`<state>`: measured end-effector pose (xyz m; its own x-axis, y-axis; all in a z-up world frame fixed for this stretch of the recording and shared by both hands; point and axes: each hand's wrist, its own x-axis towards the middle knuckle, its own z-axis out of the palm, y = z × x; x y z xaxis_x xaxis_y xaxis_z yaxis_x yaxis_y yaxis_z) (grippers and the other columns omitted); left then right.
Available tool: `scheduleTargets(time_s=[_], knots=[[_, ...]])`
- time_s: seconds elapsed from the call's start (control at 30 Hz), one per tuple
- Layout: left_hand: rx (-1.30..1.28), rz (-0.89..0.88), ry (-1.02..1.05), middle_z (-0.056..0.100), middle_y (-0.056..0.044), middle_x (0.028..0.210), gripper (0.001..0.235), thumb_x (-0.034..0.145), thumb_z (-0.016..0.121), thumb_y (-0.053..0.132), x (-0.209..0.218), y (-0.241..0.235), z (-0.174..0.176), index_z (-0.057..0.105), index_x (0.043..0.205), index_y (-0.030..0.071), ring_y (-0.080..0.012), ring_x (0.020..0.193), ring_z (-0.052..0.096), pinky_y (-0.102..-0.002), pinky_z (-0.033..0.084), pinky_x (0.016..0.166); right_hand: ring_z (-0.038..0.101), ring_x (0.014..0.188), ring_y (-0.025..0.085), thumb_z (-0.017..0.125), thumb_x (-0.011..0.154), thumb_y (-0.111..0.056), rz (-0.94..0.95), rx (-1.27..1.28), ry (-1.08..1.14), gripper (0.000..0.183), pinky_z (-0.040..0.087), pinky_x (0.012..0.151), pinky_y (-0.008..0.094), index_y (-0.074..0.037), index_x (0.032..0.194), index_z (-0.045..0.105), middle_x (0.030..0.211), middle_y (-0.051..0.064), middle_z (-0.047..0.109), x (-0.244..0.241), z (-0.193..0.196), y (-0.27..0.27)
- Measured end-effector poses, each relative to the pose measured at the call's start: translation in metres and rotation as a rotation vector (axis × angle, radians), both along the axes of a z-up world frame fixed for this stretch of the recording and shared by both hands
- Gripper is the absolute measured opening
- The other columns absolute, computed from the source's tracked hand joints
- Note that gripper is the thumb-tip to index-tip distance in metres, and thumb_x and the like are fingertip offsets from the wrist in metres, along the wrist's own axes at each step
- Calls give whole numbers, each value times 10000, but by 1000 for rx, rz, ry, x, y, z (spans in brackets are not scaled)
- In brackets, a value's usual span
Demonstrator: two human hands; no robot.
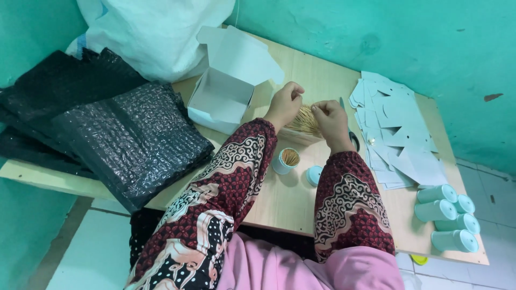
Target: The person places toothpicks from a clear container into a small light blue cylindrical holder by hand. The person continues to fill the holder until it is full.
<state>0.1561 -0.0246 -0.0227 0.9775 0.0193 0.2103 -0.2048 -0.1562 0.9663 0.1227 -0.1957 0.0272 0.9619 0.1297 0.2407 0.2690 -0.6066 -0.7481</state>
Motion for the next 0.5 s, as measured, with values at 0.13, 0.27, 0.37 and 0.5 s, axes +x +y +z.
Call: scheduleTargets(time_s=[0.13, 0.27, 0.37, 0.5], knots=[[56, -12, 19, 715, -36, 1049, 247, 901, 590, 195, -5, -1, 2, 729, 1105, 202, -243, 1090, 695, -399, 546, 978, 533, 955, 129, 657, 1010, -244, -31, 170, 123, 164, 485, 754, 301, -101, 1062, 716, 957, 18, 587, -15, 8, 14], [158, -131, 60, 763, -65, 1026, 255, 833, 646, 214, -18, -1, 15, 767, 1054, 169, -265, 1094, 711, -420, 554, 978, 564, 937, 143, 667, 1005, -183, -32, 287, 134, 109, 472, 752, 322, -94, 1038, 721, 926, 30, 608, -14, 6, 19], [189, -171, 67, 780, -67, 984, 241, 804, 692, 253, -14, -4, 11, 786, 1006, 162, -277, 1060, 724, -417, 560, 947, 553, 897, 120, 664, 1003, -155, -23, 329, 108, 95, 446, 754, 302, -83, 1035, 716, 888, 16, 608, -13, 3, 16], [239, -202, 57, 777, -81, 869, 186, 800, 720, 292, -13, -1, 15, 795, 885, 144, -315, 975, 740, -432, 563, 874, 584, 858, 110, 675, 994, -93, 23, 371, 63, 65, 438, 767, 288, -62, 1023, 724, 845, 30, 658, -14, 1, 17]])
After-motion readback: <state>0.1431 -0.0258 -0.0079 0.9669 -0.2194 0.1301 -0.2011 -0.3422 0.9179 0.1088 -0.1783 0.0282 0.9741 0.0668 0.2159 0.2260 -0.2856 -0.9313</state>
